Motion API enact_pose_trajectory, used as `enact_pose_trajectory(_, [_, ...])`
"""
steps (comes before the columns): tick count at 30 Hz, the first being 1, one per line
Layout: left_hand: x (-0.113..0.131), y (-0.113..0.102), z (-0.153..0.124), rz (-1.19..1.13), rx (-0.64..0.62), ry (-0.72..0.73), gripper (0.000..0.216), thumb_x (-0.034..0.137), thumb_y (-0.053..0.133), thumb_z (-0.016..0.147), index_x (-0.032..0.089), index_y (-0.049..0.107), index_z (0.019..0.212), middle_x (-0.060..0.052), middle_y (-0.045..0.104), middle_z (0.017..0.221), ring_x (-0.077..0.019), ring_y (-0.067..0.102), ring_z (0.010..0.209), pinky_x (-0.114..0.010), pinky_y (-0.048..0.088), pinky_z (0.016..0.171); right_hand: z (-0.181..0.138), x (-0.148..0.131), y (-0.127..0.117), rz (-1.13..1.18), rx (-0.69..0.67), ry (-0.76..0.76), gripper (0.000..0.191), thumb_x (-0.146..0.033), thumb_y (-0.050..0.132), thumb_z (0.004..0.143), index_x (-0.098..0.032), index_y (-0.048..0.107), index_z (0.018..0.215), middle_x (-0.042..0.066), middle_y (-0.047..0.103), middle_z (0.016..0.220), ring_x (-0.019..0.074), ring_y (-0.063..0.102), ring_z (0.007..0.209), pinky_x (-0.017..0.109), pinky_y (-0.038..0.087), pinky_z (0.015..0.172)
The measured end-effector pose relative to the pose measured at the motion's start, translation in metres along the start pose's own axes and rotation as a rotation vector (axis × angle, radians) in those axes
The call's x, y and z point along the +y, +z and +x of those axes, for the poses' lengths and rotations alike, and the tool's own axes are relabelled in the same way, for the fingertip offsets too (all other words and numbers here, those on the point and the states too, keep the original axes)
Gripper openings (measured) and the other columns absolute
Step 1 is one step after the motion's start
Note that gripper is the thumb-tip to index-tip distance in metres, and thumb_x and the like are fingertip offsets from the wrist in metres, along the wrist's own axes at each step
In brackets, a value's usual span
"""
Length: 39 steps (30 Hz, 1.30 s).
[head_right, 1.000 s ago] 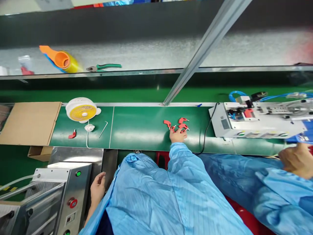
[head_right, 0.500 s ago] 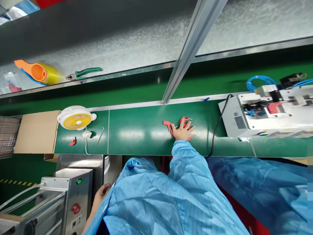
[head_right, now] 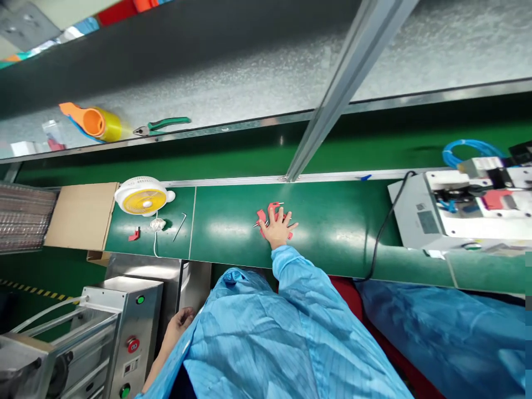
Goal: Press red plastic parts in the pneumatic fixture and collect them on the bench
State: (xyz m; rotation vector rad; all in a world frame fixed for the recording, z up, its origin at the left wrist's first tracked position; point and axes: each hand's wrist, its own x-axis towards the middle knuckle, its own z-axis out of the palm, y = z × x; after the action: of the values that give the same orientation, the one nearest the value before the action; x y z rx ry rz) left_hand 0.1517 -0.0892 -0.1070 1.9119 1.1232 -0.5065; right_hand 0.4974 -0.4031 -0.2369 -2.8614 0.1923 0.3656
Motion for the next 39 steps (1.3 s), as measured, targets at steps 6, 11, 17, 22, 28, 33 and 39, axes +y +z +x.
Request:
enact_pose_trajectory(6, [-0.03,0.009,-0.027,-0.032,-0.03,0.007,0.056,0.065,0.066,0.071,0.017,0.075,0.098,-0.013,0.078,0.102,-0.0331,0.074,0.105,-0.041,0.058,0.096,-0.023,-0.101,0.028,0.006,-0.094,-0.143,0.069,-0.06,0.038,0.103,-0.029,0.032,0.165,0.014,0.016,0.173,0.049,0.007,0.154,0.083,0.016,0.111])
enact_pose_trajectory(11, [-0.053,0.021,-0.05,-0.049,0.005,-0.026,0.051,0.061,0.063,0.074,0.017,0.074,0.097,-0.012,0.078,0.098,-0.0307,0.074,0.1,-0.039,0.057,0.093,-0.043,-0.19,0.043,0.081,-0.166,-0.153,0.065,-0.055,0.037,0.104,-0.031,0.031,0.165,0.014,0.013,0.173,0.0484,0.005,0.155,0.085,0.016,0.108])
enact_pose_trajectory(17, [-0.081,0.029,-0.057,-0.126,0.097,-0.092,0.05,0.058,0.064,0.07,0.017,0.073,0.097,-0.014,0.078,0.101,-0.0313,0.074,0.101,-0.041,0.057,0.095,-0.041,-0.176,0.039,0.197,-0.123,-0.185,0.059,-0.04,0.035,0.104,-0.024,0.039,0.16,0.019,0.024,0.168,0.0418,0.021,0.151,0.071,0.034,0.109])
enact_pose_trajectory(22, [-0.098,0.031,-0.054,-0.198,0.076,-0.105,0.051,0.058,0.068,0.07,0.016,0.072,0.097,-0.014,0.078,0.1,-0.0308,0.074,0.102,-0.041,0.056,0.095,-0.053,-0.102,0.04,0.132,-0.128,-0.298,0.054,-0.035,0.051,0.097,-0.009,0.055,0.144,0.024,0.054,0.139,0.0341,0.05,0.125,0.045,0.045,0.103])
enact_pose_trajectory(28, [-0.11,0.026,-0.043,-0.255,0.091,-0.043,0.048,0.053,0.067,0.072,0.015,0.072,0.102,-0.015,0.078,0.106,-0.0299,0.074,0.106,-0.043,0.056,0.1,-0.076,-0.107,0.044,-0.019,-0.131,-0.324,0.051,-0.045,0.061,0.097,-0.013,0.061,0.137,0.022,0.052,0.139,0.0357,0.045,0.127,0.044,0.047,0.094])
enact_pose_trajectory(33, [-0.112,0.009,-0.032,-0.335,0.151,0.059,0.042,0.05,0.069,0.073,0.017,0.073,0.099,-0.014,0.079,0.106,-0.0294,0.075,0.105,-0.046,0.056,0.102,-0.078,-0.125,0.028,-0.05,-0.161,-0.38,0.034,-0.034,0.057,0.099,-0.013,0.07,0.122,0.02,0.06,0.124,0.031,0.054,0.112,0.039,0.048,0.085])
enact_pose_trajectory(39, [-0.066,-0.029,-0.034,-0.466,0.308,0.274,0.034,0.044,0.064,0.084,0.018,0.075,0.104,-0.012,0.079,0.109,-0.0261,0.075,0.102,-0.047,0.058,0.099,-0.134,-0.151,0.007,0.27,0.119,-1.017,0.029,-0.034,0.058,0.098,-0.017,0.071,0.118,0.014,0.065,0.113,0.0264,0.058,0.101,0.039,0.049,0.086])
